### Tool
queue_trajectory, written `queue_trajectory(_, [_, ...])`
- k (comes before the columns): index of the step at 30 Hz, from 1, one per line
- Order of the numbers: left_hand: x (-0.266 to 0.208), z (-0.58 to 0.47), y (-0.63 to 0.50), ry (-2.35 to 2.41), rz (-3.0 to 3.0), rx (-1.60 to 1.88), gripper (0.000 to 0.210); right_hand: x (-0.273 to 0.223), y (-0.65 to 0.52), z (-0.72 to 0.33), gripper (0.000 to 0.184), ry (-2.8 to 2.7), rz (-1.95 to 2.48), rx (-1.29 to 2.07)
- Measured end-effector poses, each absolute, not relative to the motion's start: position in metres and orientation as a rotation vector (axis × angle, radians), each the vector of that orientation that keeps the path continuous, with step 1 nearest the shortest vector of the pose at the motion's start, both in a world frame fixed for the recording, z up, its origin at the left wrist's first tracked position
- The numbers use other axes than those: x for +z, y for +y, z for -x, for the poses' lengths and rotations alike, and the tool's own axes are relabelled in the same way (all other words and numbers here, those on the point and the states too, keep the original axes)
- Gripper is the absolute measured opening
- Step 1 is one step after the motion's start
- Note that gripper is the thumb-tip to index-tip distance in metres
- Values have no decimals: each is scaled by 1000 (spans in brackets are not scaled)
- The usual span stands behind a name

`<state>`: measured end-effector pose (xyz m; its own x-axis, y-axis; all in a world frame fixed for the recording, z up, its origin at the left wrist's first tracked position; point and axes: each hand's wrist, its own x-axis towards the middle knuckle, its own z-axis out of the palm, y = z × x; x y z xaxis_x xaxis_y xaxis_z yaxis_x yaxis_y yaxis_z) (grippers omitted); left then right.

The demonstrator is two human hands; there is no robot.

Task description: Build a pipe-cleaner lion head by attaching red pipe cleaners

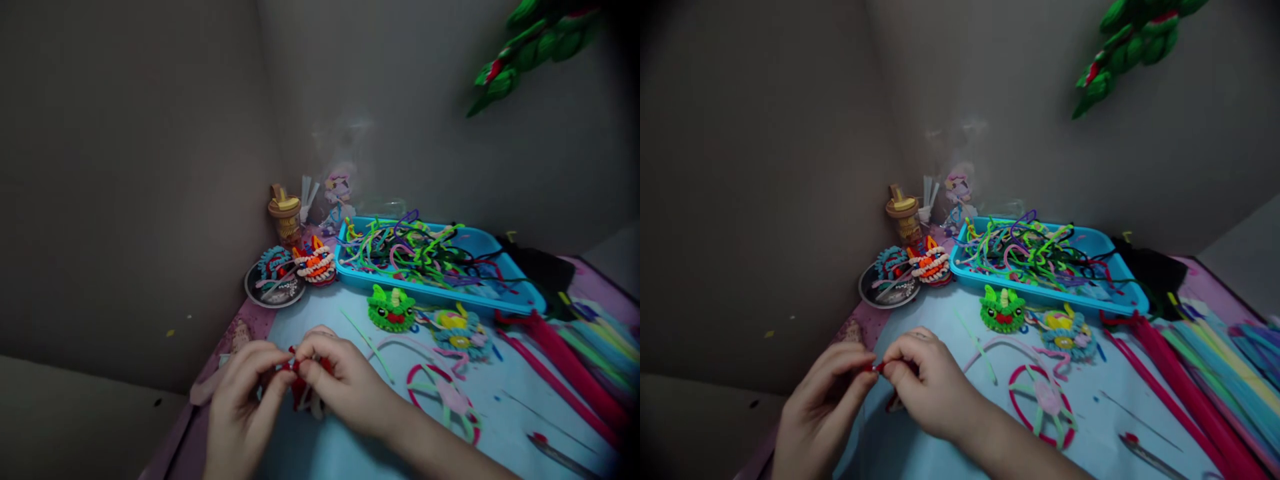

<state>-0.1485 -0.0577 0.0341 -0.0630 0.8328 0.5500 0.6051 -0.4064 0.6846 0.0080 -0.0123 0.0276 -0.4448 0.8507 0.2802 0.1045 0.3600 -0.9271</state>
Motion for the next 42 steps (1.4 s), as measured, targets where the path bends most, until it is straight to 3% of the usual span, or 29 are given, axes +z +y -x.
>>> queue_trajectory(3, [32, 153, -58, 1573, -1904, 1468, 10, 29, -13, -8, 19, -1741, 830, 1303])
queue_trajectory(12, [38, 147, -56, 1495, -2026, 1480, 15, 37, -14, -8, 27, -1933, 834, 1085])
queue_trajectory(21, [40, 142, -56, 1549, -2093, 1480, 14, 37, -17, -7, 22, -1737, 844, 1058])
queue_trajectory(37, [43, 128, -57, 1670, -2299, 1489, 16, 29, -26, -10, 14, -1783, 791, 354])
queue_trajectory(42, [46, 123, -57, 1715, -2310, 1507, 12, 32, -27, -9, 13, -1751, 829, 292])
